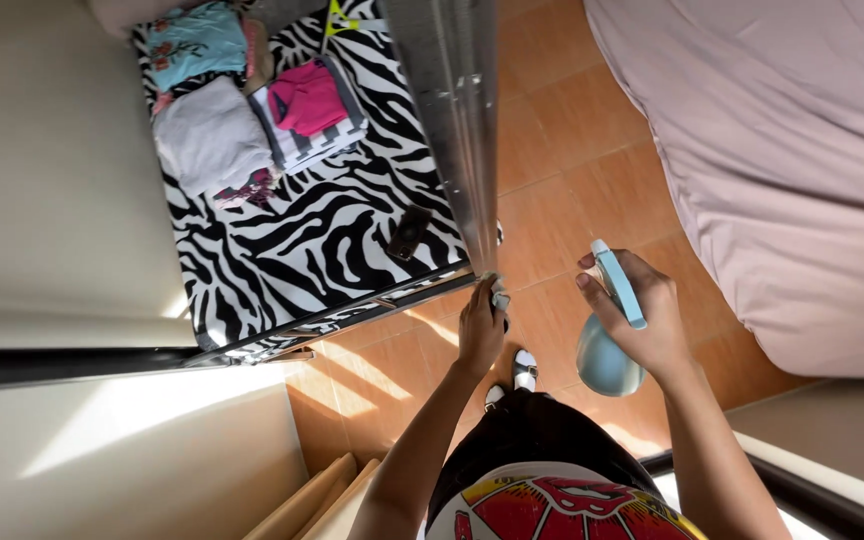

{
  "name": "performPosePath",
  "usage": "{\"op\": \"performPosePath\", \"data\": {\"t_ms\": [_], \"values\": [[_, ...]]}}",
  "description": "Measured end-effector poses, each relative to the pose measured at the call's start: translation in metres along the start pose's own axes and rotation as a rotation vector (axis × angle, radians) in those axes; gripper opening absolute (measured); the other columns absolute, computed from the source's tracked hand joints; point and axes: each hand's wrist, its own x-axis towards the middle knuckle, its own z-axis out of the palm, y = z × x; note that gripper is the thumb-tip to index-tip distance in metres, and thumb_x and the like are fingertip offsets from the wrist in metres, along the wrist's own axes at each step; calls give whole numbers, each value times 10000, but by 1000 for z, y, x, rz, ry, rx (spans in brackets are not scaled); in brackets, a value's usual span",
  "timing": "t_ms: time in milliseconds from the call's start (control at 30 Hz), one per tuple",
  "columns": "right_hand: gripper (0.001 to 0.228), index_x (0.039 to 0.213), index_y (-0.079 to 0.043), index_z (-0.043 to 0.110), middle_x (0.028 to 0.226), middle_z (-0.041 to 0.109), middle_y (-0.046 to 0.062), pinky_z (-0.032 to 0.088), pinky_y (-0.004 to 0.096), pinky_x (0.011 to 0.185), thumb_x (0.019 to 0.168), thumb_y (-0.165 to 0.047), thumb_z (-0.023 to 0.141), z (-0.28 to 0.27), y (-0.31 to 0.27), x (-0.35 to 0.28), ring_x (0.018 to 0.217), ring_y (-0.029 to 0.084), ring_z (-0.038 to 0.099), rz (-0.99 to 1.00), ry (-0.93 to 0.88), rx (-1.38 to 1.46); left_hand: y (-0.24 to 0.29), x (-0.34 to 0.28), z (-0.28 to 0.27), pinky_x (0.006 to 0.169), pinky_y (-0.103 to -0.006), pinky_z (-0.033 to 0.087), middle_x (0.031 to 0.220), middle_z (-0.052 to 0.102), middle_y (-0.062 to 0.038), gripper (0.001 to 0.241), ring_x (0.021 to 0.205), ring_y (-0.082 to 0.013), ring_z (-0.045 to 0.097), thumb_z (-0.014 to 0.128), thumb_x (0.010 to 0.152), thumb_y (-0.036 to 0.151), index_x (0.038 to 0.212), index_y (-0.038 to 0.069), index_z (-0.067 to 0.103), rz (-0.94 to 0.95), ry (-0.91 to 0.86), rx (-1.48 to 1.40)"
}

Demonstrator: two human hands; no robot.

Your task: The person cleans the metal frame of a bunk bed using a spray bottle and a cloth. They spray the cleaning solution onto the frame and wipe it down, moving around the bed to clean different sections including the side rails and the top frame.

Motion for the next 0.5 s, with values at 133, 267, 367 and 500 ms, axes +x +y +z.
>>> {"op": "performPosePath", "data": {"t_ms": [133, 267, 367, 500], "values": [[208, 1086, -24, 709, 771, 710, 92, 520, 300, 628, 936, -166, 725, -9, 5, 5, 668, 128, 649, 75, 0, 47, 57, 17, -6, 883, -401, 517, 1182, 658, -157, 499, 1033, -297, 649, 444, 1076, 351, 1499, 89, 459, -248, -119, -414], [213, 1084, -33, 725, 717, 685, 105, 512, 306, 620, 926, -176, 739, -29, 27, 27, 624, 155, 618, 113, -59, 1, 64, 60, 43, 809, -369, 522, 1001, 678, -123, 494, 891, -231, 647, 412, 1114, 437, 1364, 33, 546, -184, -38, -604], [215, 1098, -30, 698, 913, 747, 58, 553, 280, 675, 943, -179, 708, -54, 57, 55, 763, 109, 701, 28, 15, 136, 102, 105, 53, 713, -332, 526, 927, 672, -74, 547, 816, -169, 645, 395, 1090, 510, 1261, 25, 581, -214, -35, -715], [223, 1101, -23, 716, 922, 746, 66, 544, 305, 687, 933, -169, 723, -102, 101, 106, 738, 144, 664, 73, 31, 50, 162, 173, 70, 535, -281, 477, 814, 606, -62, 639, 664, -126, 598, 355, 1061, 599, 1197, 16, 578, -257, -120, -905]]}}
